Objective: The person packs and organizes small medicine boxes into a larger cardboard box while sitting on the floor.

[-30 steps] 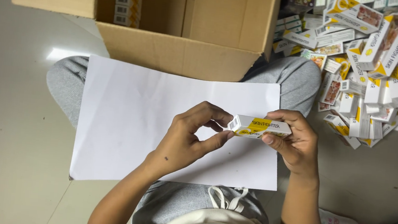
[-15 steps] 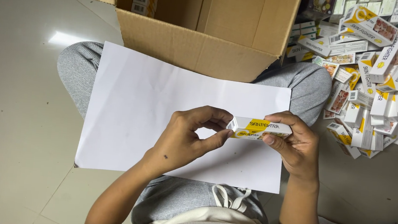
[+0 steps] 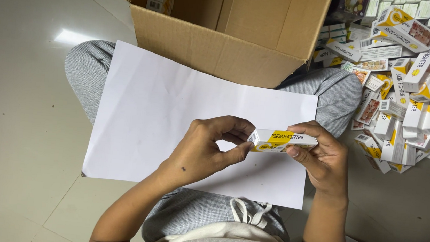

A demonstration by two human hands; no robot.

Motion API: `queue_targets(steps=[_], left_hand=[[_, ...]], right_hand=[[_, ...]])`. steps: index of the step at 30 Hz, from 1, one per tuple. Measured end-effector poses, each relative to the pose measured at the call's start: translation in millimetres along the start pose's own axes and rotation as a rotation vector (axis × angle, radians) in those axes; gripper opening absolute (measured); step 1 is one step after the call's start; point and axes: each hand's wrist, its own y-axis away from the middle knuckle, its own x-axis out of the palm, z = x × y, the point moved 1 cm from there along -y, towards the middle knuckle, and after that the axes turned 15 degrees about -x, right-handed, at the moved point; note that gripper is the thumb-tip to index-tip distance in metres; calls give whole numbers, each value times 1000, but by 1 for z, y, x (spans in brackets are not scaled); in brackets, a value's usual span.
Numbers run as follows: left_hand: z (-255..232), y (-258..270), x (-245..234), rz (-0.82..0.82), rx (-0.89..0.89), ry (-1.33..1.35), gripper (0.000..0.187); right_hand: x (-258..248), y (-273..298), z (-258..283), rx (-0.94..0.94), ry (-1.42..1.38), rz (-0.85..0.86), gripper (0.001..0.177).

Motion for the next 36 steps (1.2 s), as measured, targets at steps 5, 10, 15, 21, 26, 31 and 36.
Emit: queue_targets(steps=[5,10,15,21,26,31,36], left_hand=[[7,0,7,-13,4,-4,32],[15,-2,13,-52,-5,-37,31],[21,-3,17,-109,-42,-47,31],[43,-11,23,-182,19,-3,26],[80,-21,27,-194,4,278,5],[58,-10,14,-42,13,397,19],[49,-6,12,45,17,406,29]], right_hand=[[0,2,2,17,55,9,33],[5,-1,4,3,79,34,32],[10,-1,3,-3,105,54,31],[16,0,4,-19,138,44,31],[17,1,4,14,72,56,31],[5,5,-2,77,45,-21,33],[7,2,2,65,15,-14,35]])
